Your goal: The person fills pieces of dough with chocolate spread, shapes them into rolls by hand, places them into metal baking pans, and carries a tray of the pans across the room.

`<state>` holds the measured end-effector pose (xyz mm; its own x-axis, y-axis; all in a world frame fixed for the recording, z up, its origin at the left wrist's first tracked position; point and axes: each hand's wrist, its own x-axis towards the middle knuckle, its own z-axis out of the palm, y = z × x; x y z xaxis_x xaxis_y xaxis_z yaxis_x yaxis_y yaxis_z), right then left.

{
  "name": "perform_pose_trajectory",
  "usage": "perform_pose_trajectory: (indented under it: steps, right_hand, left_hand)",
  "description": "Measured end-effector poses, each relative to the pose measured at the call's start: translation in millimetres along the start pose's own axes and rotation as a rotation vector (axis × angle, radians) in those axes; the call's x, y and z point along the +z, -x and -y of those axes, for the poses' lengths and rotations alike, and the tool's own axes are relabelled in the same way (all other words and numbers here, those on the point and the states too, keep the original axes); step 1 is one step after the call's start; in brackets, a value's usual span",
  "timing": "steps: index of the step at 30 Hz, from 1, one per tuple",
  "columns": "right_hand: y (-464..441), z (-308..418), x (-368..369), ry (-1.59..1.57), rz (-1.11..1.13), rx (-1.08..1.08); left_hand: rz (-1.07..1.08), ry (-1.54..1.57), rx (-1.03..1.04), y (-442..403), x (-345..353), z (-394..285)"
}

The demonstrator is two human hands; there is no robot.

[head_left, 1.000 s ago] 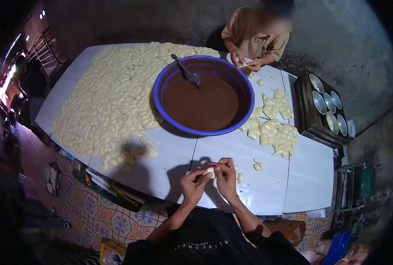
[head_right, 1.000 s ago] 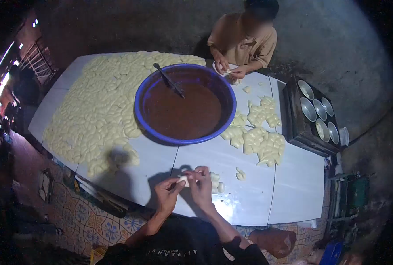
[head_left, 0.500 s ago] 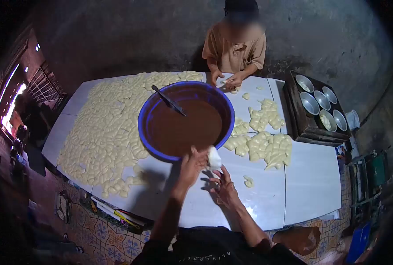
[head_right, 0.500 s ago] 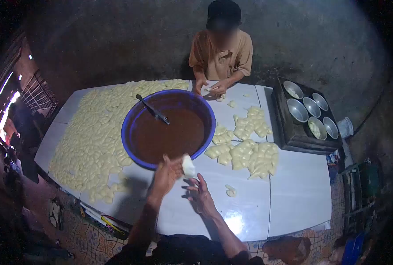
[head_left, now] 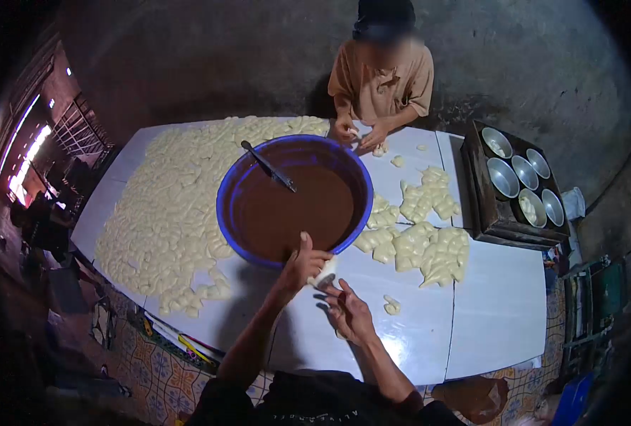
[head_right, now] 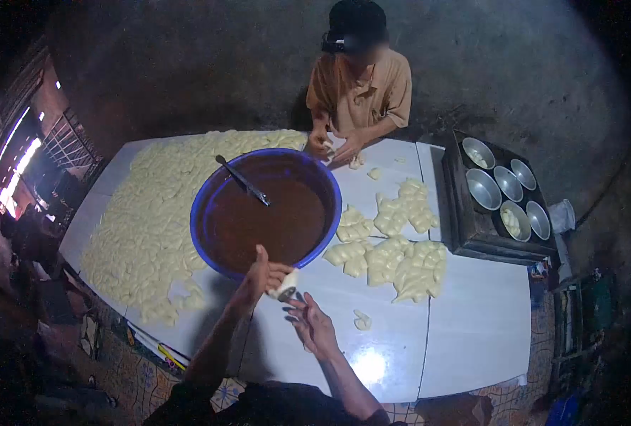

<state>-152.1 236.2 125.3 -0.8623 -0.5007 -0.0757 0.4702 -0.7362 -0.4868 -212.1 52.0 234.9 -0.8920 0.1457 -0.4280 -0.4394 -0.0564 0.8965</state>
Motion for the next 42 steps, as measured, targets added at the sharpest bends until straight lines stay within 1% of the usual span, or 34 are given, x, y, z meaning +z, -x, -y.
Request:
perform_pose_trajectory:
  steps: [1, 2, 4, 5, 6, 8, 9, 10, 11, 12, 13, 14, 15, 16, 18, 20, 21, 23, 24, 26, 27, 28, 29, 30, 31, 33, 34, 35, 36, 37, 38, 40, 41, 42]
  right_hand:
    - [1, -3, -7, -0.142, -0.018, 0.074]
    - [4, 6, 12, -0.118, -0.084, 0.117]
    - [14, 10, 24, 0.139, -0.213, 0.047]
    - [18, 8, 24, 0.114, -0.254, 0.035]
    - [24, 1, 10, 0.232, -0.256, -0.020]
    - [34, -3, 24, 1.003, -0.151, -0.447]
    - [43, -1, 28, 1.242, -0.136, -0.414]
    - [49, 1, 28, 1.247, -0.146, -0.410]
    - [52, 6, 28, 1.362, -0.038, -0.471]
    - [54, 12, 27, 1.474, 0.073, -0.531]
    - [55, 17, 26, 1.470, 0.094, -0.565]
    - [56, 22, 31, 1.314, 0.090, -0.518]
    - [54, 17, 24, 1.111, 0.004, -0.539]
    - [52, 12, 18, 0.907, -0.080, -0.557]
    - [58, 27, 33, 0.989, -0.130, -0.507]
    - [65, 34, 57, 1.261, 0.080, -0.553]
    - [74, 34, 72, 1.198, 0.068, -0.431]
    - [72, 26, 44, 1.266, 0.070, -0.479]
    - [71, 22, 29, 1.328, 0.082, -0.529]
    - [74, 18, 35, 1.324, -0.019, -0.443]
    - [73, 14, 38, 1.197, -0.142, -0.328]
    - [73, 13, 39, 1.066, -0.263, -0.215]
    - [74, 17, 39, 1.257, -0.169, -0.292]
    - [76, 15, 29, 1.258, -0.178, -0.289]
    - [77, 14, 25, 1.051, -0.145, -0.025]
    - [87, 23, 18, 0.655, 0.008, 0.433]
    - [87, 24, 14, 0.650, 0.000, 0.431]
    - [87, 22, 7, 0.778, -0.045, 0.285]
    - [88, 21, 4, 0.904, -0.093, 0.137]
    - [82, 22, 7, 1.133, -0.214, -0.117]
    - [75, 23, -1, 1.208, -0.382, -0.194]
    - [63, 21, -26, 1.033, -0.482, -0.101]
    - [57, 21, -41, 1.192, -0.411, 0.038]
    - [58, 17, -55, 1.193, -0.404, 0.032]
  left_hand:
    - [0.107, 0.194, -0.040, 15, 9, 8]
    - [0.210, 0.390, -0.076, 29, 17, 21]
    - [-0.037, 0.500, -0.051, 50, 33, 39]
    - [-0.155, 0.502, 0.023, 63, 42, 44]
    - [-0.138, 0.446, 0.050, 62, 35, 62]
    - [-0.158, 0.405, 0.169, 78, 44, 82]
    - [-0.154, 0.409, 0.163, 81, 45, 93]
    - [-0.153, 0.188, 0.282, 81, 44, 103]
    - [-0.147, -0.036, 0.405, 81, 45, 110]
    - [-0.136, -0.034, 0.405, 82, 46, 118]
    - [-0.120, -0.055, 0.415, 87, 48, 118]
    - [-0.105, -0.078, 0.425, 90, 50, 118]
    - [-0.127, -0.209, 0.441, 88, 48, 123]
    - [-0.115, -0.211, 0.439, 93, 51, 119]
    - [-0.064, -0.118, 0.374, 104, 58, 105]
    - [-0.070, -0.149, 0.434, 102, 58, 110]
    - [-0.105, -0.038, 0.380, 97, 58, 117]
    - [-0.185, 0.251, 0.268, 98, 68, 119]
    - [-0.183, 0.251, 0.265, 98, 73, 119]
    - [-0.274, 0.118, 0.228, 98, 77, 122]
    - [-0.280, -0.090, 0.224, 99, 74, 127]
    - [-0.274, -0.089, 0.217, 98, 72, 134]
    - [-0.244, -0.116, 0.362, 96, 72, 141]
    - [-0.212, -0.142, 0.507, 94, 71, 146]
    - [-0.140, 0.048, 0.455, 99, 72, 141]
    - [0.003, 0.207, 0.528, 102, 72, 136]
    - [0.033, 0.314, 0.539, 109, 76, 127]
    - [0.039, 0.312, 0.532, 106, 76, 129]
    - [-0.099, 0.264, 0.496, 101, 74, 134]
    - [-0.236, 0.215, 0.458, 97, 74, 140]
    - [-0.373, 0.165, 0.423, 94, 75, 139]
    - [-0.306, 0.111, 0.054, 87, 75, 132]
    - [-0.320, 0.138, -0.032, 82, 81, 134]
    - [-0.335, 0.163, -0.116, 74, 86, 139]
